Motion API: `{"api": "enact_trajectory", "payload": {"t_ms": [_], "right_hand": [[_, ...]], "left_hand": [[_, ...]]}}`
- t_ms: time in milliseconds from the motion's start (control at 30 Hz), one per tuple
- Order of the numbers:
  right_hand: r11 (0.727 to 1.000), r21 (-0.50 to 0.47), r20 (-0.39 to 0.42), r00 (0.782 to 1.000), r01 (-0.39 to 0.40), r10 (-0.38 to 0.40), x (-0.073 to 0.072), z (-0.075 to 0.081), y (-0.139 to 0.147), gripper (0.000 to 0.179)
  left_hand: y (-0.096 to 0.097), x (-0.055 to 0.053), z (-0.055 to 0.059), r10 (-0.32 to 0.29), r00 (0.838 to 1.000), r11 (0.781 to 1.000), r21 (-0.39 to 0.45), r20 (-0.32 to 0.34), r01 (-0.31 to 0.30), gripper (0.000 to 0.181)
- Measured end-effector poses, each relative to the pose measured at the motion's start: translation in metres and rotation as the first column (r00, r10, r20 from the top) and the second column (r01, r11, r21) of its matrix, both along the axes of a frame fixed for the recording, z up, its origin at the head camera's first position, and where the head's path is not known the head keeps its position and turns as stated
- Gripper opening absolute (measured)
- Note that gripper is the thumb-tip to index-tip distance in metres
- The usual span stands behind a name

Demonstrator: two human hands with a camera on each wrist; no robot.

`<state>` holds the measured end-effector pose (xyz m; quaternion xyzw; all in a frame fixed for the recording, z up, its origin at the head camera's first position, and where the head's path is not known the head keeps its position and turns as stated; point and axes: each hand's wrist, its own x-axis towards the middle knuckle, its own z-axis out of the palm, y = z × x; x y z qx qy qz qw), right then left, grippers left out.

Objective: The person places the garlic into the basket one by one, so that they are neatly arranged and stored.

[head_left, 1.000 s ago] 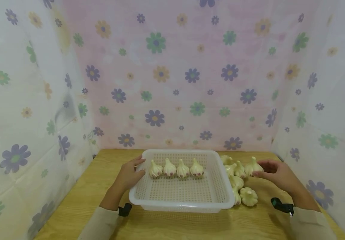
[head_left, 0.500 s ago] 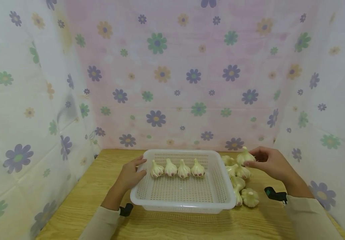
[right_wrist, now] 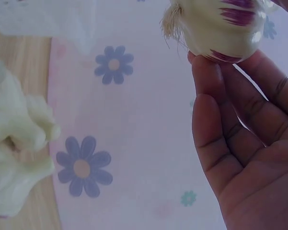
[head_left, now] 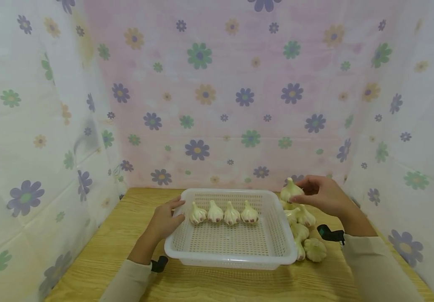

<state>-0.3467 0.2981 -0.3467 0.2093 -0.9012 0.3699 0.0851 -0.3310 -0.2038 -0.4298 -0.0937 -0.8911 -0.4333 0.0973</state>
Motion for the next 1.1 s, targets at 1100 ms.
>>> {"api": "enact_trajectory", "payload": {"t_ms": [1100], "right_hand": [[0.989,0.013,0.032,0.988,-0.150,0.149,-0.028,0.008,-0.094,0.050]], "left_hand": [[0.002,0.001,0.000,-0.002,1.000,1.000,0.013,0.005,0.002,0.053]]}}
